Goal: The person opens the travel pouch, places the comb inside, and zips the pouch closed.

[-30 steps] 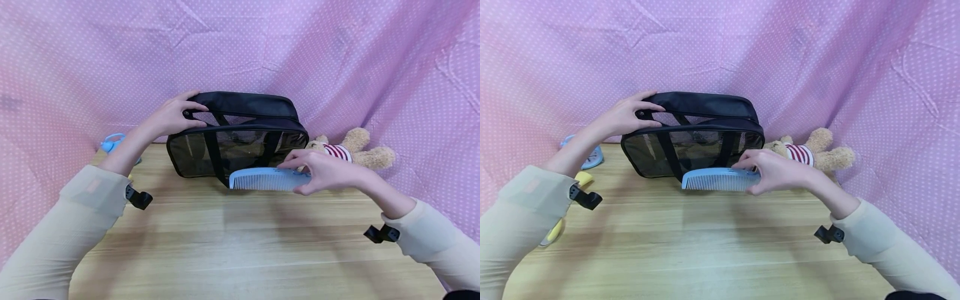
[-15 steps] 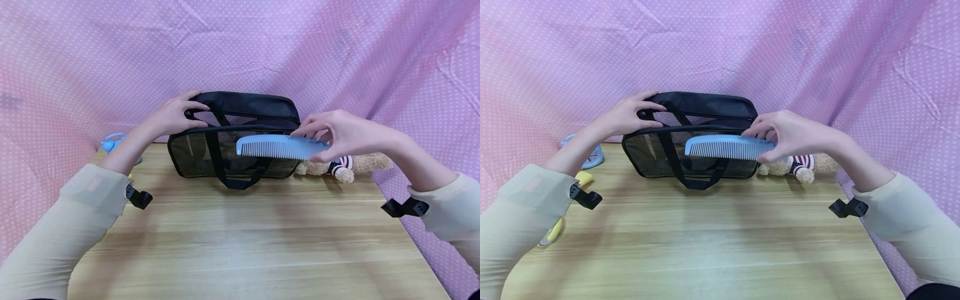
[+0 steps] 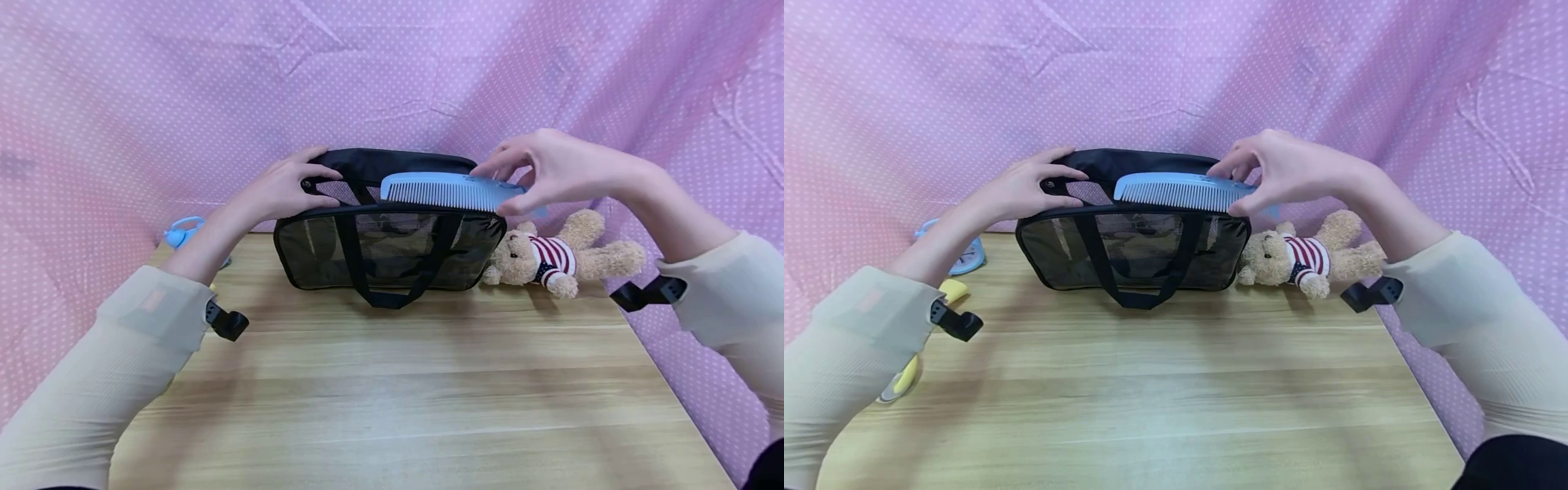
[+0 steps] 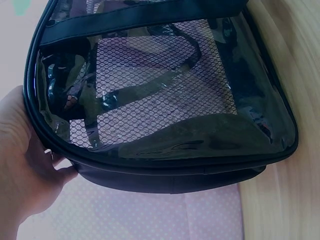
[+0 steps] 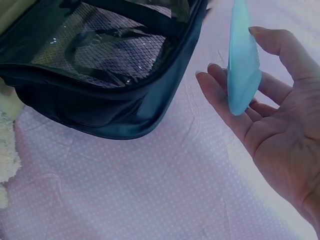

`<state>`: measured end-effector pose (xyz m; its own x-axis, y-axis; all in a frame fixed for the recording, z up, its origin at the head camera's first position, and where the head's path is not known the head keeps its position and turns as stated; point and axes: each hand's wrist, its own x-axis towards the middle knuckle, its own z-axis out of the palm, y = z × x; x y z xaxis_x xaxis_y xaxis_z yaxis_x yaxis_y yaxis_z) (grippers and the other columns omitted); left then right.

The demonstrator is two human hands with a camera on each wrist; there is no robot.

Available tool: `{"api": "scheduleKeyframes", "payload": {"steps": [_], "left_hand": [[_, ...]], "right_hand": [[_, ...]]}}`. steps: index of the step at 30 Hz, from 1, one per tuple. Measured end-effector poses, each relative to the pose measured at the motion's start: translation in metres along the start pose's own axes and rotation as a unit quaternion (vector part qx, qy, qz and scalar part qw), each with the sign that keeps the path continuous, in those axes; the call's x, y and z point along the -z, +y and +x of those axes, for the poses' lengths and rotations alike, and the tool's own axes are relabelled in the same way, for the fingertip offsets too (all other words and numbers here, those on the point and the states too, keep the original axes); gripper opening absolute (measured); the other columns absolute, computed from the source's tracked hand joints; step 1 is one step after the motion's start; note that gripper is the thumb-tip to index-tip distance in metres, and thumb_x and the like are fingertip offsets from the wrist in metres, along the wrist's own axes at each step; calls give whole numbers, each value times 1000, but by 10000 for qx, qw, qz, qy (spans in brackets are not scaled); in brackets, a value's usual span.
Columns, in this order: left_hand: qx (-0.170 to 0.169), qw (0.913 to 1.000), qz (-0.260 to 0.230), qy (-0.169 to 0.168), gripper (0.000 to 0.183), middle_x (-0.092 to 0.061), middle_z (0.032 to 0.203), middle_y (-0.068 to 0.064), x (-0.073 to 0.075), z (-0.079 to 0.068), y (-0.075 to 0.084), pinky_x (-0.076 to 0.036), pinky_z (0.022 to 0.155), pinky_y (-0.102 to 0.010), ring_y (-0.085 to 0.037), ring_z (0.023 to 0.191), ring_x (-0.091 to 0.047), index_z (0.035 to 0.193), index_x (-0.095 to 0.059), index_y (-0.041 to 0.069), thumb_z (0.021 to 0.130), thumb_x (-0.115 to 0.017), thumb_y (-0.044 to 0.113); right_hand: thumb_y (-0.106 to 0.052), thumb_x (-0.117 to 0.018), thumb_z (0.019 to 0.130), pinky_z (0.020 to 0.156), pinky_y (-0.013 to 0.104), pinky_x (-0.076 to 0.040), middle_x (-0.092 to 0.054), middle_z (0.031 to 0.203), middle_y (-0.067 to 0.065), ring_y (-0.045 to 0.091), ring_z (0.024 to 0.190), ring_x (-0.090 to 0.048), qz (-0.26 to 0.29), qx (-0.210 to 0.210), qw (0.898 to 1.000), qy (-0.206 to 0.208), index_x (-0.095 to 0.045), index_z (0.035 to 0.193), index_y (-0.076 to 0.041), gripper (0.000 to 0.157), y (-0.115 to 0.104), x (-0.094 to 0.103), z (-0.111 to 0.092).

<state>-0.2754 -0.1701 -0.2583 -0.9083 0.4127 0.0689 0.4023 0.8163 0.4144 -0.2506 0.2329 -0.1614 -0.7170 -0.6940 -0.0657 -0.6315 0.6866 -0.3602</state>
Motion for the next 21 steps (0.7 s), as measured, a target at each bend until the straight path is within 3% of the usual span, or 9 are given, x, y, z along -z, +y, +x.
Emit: {"api": "scheduleKeyframes", "payload": {"steps": [4, 12, 21], "left_hand": [[-12, 10000, -18, 0, 52, -16, 174, -8, 0, 2, 0, -15, 128, -64, -37, 161, -11, 145, -60, 16, 98, -69, 38], [3, 10000, -26, -8, 53, -15, 175, -8, 1, 0, -1, -15, 128, -65, -37, 161, -10, 146, -59, 15, 98, -69, 37], [11, 10000, -8, -65, 54, -13, 175, -8, 2, -1, -1, -15, 127, -65, -38, 161, -9, 146, -58, 16, 99, -69, 39]], "right_hand": [[-15, -83, 85, 91, 17, -58, -69, 123, 2, 17, 113, -65, -34, -14, 9999, -121, -64, 140, -15, 58, 1, 9, 13], [-26, -84, 85, 106, 48, -54, -71, 130, 13, 27, 120, -67, -279, -292, 9982, -453, -64, 140, -17, 59, -1, 20, 45], [-27, -82, 86, 102, 44, -55, -75, 124, 17, 28, 117, -70, -746, -297, 9941, -731, -65, 139, -14, 57, -4, 21, 76]]}}
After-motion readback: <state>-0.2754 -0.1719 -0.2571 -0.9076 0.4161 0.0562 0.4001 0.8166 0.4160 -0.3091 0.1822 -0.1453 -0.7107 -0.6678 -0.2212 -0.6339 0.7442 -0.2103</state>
